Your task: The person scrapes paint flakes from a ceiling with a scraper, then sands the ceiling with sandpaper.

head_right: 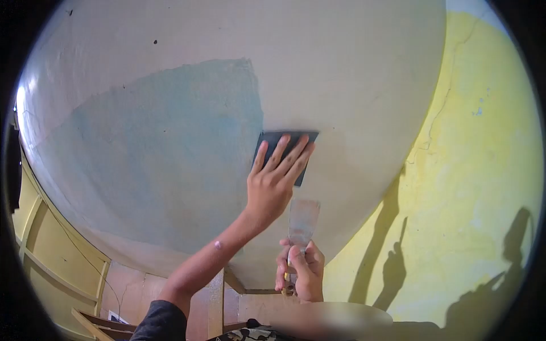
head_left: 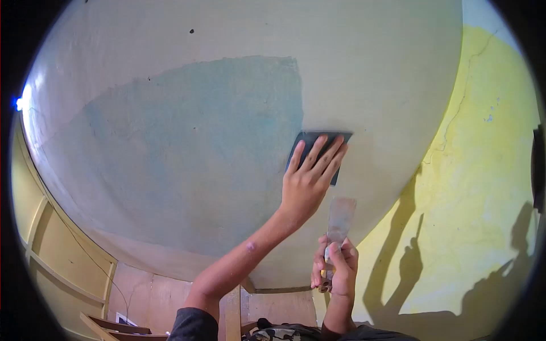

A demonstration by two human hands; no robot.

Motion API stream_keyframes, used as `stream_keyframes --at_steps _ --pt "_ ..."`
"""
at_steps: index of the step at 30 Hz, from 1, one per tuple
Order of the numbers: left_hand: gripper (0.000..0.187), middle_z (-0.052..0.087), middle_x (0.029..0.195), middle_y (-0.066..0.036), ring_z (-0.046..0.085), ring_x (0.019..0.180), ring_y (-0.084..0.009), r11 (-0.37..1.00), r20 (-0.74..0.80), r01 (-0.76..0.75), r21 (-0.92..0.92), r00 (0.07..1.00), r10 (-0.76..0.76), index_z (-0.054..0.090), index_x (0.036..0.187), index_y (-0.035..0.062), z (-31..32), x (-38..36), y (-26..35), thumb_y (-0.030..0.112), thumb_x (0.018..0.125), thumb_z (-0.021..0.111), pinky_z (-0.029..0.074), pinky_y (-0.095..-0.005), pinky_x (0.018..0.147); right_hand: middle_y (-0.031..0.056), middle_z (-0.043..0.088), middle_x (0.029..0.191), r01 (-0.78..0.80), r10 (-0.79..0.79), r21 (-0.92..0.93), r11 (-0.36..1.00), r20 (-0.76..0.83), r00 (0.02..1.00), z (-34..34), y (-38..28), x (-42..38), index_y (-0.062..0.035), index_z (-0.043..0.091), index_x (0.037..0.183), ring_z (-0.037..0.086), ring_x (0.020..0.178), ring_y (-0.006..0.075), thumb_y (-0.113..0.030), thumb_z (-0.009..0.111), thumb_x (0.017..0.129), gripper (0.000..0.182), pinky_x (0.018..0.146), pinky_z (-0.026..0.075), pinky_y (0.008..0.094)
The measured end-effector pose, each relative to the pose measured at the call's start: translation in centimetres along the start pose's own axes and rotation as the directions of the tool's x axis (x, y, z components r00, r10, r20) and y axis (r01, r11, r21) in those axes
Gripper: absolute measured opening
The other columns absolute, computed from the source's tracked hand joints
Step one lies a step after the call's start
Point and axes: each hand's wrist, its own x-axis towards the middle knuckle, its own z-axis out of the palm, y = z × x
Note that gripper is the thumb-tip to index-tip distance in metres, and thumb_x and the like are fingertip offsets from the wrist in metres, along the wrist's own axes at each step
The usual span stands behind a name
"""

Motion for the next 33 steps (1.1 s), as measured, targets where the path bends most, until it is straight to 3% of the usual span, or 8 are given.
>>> stream_keyframes --at_steps 3,4,7,11,15,23,26,33 --pt "0.063 0.056 0.152 -0.002 0.047 0.144 -0.0252 0.995 0.086 0.103 0.018 0.991 -0.104 0.060 0.144 0.0162 -2.0 -4.5 -0.9 -0.004 0.085 0.056 0.027 -0.0489 0.122 0.0080 0.052 0.066 0.068 -0.071 -0.041 0.997 -0.074 0.995 3.4 -2.0 1.7 0.0003 0.049 0.121 0.050 0.037 0.0189 -0.032 0.049 0.109 0.035 0.035 0.046 0.0341" --pt "0.062 0.055 0.153 -0.003 0.045 0.146 -0.0263 0.990 0.120 0.141 0.028 0.982 -0.143 0.059 0.145 0.0148 -2.5 -5.9 -1.3 -0.004 0.086 0.056 0.026 -0.0497 0.123 0.0077 0.052 0.066 0.130 -0.130 -0.127 0.983 0.009 0.991 4.6 -3.1 3.4 0.0006 0.049 0.121 0.050 0.038 0.0182 -0.030 0.047 0.109 0.033 0.036 0.045 0.0336" --pt "0.065 0.058 0.149 -0.013 0.045 0.146 -0.0359 0.936 -0.047 0.349 -0.042 0.935 -0.351 0.063 0.142 0.0116 -5.7 -8.8 -2.5 -0.012 0.082 0.048 0.025 -0.0538 0.122 0.0064 0.053 0.065 0.293 -0.243 -0.282 0.914 0.199 0.949 8.8 -5.7 9.3 0.0023 0.053 0.117 0.051 0.041 0.0135 -0.026 0.044 0.111 0.030 0.039 0.040 0.0274" --pt "0.071 0.054 0.151 -0.016 0.040 0.147 -0.0397 0.862 -0.115 0.504 -0.054 0.854 -0.507 0.060 0.144 0.0089 -8.3 -9.6 -4.8 -0.016 0.079 0.044 0.026 -0.0554 0.122 0.0055 0.052 0.066 0.293 -0.260 -0.373 0.881 0.136 0.956 10.9 -6.0 13.8 0.0027 0.054 0.112 0.048 0.038 0.0123 -0.026 0.044 0.110 0.030 0.037 0.039 0.0291" --pt "0.078 0.054 0.152 -0.013 0.039 0.148 -0.0393 0.838 0.033 0.542 -0.061 0.840 -0.541 0.059 0.145 0.0116 -9.1 -9.9 -6.7 -0.018 0.074 0.043 0.026 -0.0551 0.122 0.0054 0.050 0.066 0.298 -0.277 -0.417 0.859 0.111 0.955 11.9 -6.4 14.5 0.0022 0.054 0.111 0.048 0.037 0.0128 -0.028 0.045 0.110 0.032 0.036 0.039 0.0305" --pt "0.082 0.055 0.150 -0.012 0.039 0.147 -0.0383 0.842 0.053 0.534 -0.084 0.846 -0.531 0.059 0.146 0.0132 -8.4 -10.6 -7.8 -0.019 0.072 0.045 0.025 -0.0557 0.123 0.0034 0.049 0.065 0.279 -0.303 -0.461 0.842 0.024 0.953 13.9 -7.0 14.5 0.0011 0.053 0.114 0.045 0.037 0.0118 -0.030 0.047 0.108 0.032 0.034 0.041 0.0291" --pt "0.082 0.055 0.150 -0.012 0.040 0.147 -0.0386 0.837 0.060 0.534 -0.116 0.845 -0.531 0.059 0.146 0.0134 -8.2 -10.8 -8.2 -0.019 0.071 0.046 0.024 -0.0558 0.123 0.0030 0.048 0.065 0.178 -0.239 -0.479 0.859 -0.068 0.969 14.1 -6.8 14.0 -0.0004 0.052 0.114 0.045 0.037 0.0113 -0.032 0.049 0.108 0.032 0.034 0.040 0.0289" --pt "0.077 0.057 0.148 -0.012 0.041 0.147 -0.0374 0.816 0.075 0.556 -0.157 0.831 -0.551 0.060 0.144 0.0126 -8.3 -10.8 -8.5 -0.018 0.075 0.045 0.023 -0.0555 0.123 0.0039 0.051 0.067 0.156 -0.203 -0.481 0.863 -0.047 0.978 14.0 -7.0 13.7 0.0002 0.052 0.110 0.048 0.038 0.0120 -0.032 0.049 0.108 0.032 0.035 0.042 0.0294"
